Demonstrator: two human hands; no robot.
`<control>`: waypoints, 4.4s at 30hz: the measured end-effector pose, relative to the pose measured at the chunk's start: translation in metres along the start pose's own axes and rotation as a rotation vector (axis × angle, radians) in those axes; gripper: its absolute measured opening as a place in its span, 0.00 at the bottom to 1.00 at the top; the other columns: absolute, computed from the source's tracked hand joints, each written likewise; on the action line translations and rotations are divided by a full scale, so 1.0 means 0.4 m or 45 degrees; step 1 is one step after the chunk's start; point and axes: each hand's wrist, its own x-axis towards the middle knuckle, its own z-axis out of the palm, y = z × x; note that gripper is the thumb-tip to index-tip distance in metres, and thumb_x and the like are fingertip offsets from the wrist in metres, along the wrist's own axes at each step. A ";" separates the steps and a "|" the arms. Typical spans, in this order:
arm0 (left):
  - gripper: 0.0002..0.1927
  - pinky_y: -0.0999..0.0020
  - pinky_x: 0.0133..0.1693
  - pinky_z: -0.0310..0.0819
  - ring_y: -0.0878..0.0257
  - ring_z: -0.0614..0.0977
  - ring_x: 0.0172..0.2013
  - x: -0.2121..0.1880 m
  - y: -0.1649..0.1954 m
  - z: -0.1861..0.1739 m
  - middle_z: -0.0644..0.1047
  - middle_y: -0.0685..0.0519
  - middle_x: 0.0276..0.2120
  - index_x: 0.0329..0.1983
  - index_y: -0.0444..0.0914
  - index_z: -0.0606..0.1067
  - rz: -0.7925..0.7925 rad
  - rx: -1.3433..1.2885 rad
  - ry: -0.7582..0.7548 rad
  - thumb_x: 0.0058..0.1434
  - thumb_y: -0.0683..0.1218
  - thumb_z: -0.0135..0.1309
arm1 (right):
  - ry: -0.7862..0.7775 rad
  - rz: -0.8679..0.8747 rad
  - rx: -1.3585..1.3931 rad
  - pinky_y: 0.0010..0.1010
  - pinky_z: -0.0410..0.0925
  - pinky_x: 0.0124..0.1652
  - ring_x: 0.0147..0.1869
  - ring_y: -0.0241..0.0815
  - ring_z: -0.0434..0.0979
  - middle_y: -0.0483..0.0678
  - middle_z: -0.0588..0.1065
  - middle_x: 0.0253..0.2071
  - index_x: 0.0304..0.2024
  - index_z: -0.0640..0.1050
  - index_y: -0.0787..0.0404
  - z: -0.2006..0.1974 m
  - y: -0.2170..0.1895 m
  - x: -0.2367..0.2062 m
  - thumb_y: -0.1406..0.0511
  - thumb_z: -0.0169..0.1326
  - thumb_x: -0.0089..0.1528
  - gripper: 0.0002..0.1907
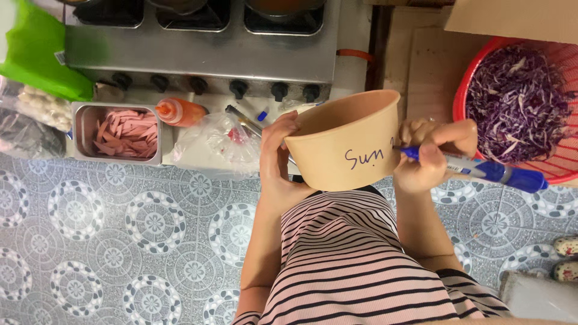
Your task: The person wraps plastic containers and lids in plastic bags, then takes a paper bowl, writes on it with a marker, and ladles noodles, ham, cabbage and other toppings from pots on the stove into the bowl, finishing with hot broth. The filled bowl is set down and another empty bowl is prepared.
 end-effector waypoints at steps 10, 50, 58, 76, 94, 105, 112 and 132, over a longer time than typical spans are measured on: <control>0.55 0.53 0.68 0.70 0.49 0.67 0.71 -0.024 -0.017 0.049 0.66 0.50 0.63 0.70 0.41 0.63 0.002 -0.075 -0.015 0.39 0.41 0.81 | 0.343 -0.070 -0.194 0.24 0.61 0.31 0.28 0.37 0.62 0.49 0.64 0.28 0.44 0.62 0.60 -0.246 0.098 -0.056 0.70 0.55 0.70 0.13; 0.21 0.53 0.42 0.63 0.46 0.69 0.40 -0.267 -0.016 0.420 0.67 0.45 0.37 0.33 0.37 0.69 0.471 0.084 -1.601 0.52 0.53 0.67 | 1.047 1.136 0.225 0.36 0.75 0.47 0.55 0.35 0.80 0.38 0.75 0.60 0.70 0.64 0.52 -0.499 -0.231 -0.828 0.39 0.34 0.62 0.41; 0.34 0.45 0.64 0.55 0.41 0.64 0.63 -0.999 0.188 0.679 0.62 0.39 0.62 0.63 0.36 0.64 0.455 -0.536 -1.725 0.59 0.54 0.62 | 1.770 0.550 -0.037 0.49 0.71 0.55 0.62 0.49 0.73 0.53 0.72 0.61 0.70 0.64 0.61 -0.546 -0.600 -1.528 0.55 0.52 0.59 0.38; 0.28 0.53 0.45 0.78 0.57 0.77 0.54 -2.145 0.627 1.570 0.71 0.49 0.56 0.61 0.40 0.62 -1.426 -0.633 -1.880 0.62 0.52 0.57 | 1.890 -0.052 -1.190 0.23 0.70 0.40 0.40 0.31 0.76 0.42 0.79 0.39 0.45 0.80 0.63 -1.605 -1.679 -2.169 0.67 0.57 0.69 0.06; 0.28 0.54 0.50 0.75 0.57 0.78 0.55 -2.844 0.994 2.413 0.75 0.51 0.58 0.64 0.45 0.66 -1.527 -0.744 -0.530 0.65 0.62 0.47 | 0.968 1.341 -2.237 0.52 0.73 0.43 0.44 0.65 0.80 0.67 0.79 0.39 0.38 0.81 0.69 -3.121 -2.361 -1.951 0.50 0.65 0.57 0.27; 0.27 0.59 0.54 0.73 0.57 0.76 0.58 -2.984 1.002 2.527 0.74 0.49 0.58 0.62 0.41 0.65 -1.359 -0.728 -0.373 0.67 0.59 0.53 | 1.301 0.636 -1.928 0.49 0.72 0.37 0.31 0.62 0.80 0.64 0.78 0.27 0.31 0.82 0.67 -3.150 -2.491 -2.003 0.59 0.59 0.58 0.15; 0.30 0.57 0.62 0.68 0.59 0.72 0.64 -2.916 1.045 2.395 0.70 0.52 0.64 0.69 0.43 0.61 -1.244 -0.952 -0.173 0.68 0.56 0.52 | 1.225 0.618 -1.251 0.27 0.58 0.20 0.17 0.34 0.66 0.46 0.69 0.18 0.30 0.73 0.62 -2.732 -2.573 -2.127 0.66 0.54 0.71 0.13; 0.26 0.58 0.51 0.70 0.62 0.74 0.55 -2.660 0.696 0.591 0.71 0.56 0.56 0.59 0.44 0.67 -0.879 -0.868 1.455 0.61 0.57 0.57 | -0.500 0.819 -0.552 0.23 0.60 0.25 0.24 0.29 0.65 0.42 0.70 0.27 0.47 0.72 0.64 -1.151 -1.376 -2.094 0.70 0.51 0.67 0.07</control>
